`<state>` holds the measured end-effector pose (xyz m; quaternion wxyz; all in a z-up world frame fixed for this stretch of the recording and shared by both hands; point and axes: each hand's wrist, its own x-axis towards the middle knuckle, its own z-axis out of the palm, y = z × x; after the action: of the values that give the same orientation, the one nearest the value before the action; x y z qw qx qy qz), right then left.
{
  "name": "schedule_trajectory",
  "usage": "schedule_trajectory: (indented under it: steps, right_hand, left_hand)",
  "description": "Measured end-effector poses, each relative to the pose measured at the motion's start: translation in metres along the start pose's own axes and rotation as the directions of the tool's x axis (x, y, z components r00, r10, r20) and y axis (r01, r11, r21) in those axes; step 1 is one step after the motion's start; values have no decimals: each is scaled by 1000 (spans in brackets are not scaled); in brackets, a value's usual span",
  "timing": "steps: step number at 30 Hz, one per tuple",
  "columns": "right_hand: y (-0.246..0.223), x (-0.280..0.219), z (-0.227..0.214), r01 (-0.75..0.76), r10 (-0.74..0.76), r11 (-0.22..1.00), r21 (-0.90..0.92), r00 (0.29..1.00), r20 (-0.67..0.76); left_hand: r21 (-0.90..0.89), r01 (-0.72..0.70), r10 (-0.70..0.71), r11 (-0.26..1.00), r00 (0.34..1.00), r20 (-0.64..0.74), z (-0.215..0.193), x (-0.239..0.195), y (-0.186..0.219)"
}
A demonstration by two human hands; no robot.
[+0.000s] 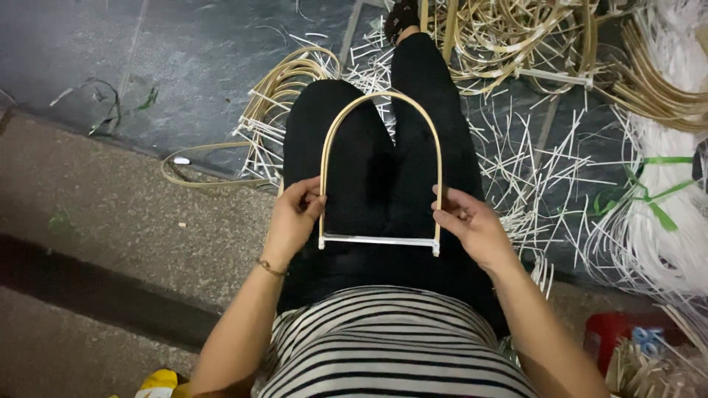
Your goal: The recorder is wrapping white plastic strips around bamboo frames to assemble parts for furniture or baskets.
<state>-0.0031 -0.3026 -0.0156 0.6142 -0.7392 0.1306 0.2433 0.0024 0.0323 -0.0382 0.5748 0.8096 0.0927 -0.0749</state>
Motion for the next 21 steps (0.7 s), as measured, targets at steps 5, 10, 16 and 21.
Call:
schedule_trajectory:
  steps: [5, 10, 16, 21]
  right_hand:
    - [-14, -17, 10, 78, -79, 995, 66, 997, 13]
    - [-32, -29, 18, 174, -173, 979, 109, 985, -11]
    - [18, -6, 13, 220, -233, 958, 185, 971, 50]
    - [-8, -16, 18, 258, -280, 941, 221, 957, 74]
  left_hand:
    - [-99, 53, -48, 994, 998, 50, -11, 9, -19]
    - [-77, 76, -54, 994, 966, 251, -19, 26, -41]
    - [-153, 66, -15, 986, 949, 314, -24, 28, -41]
    - [-178, 92, -24, 980, 935, 354, -23, 33, -52]
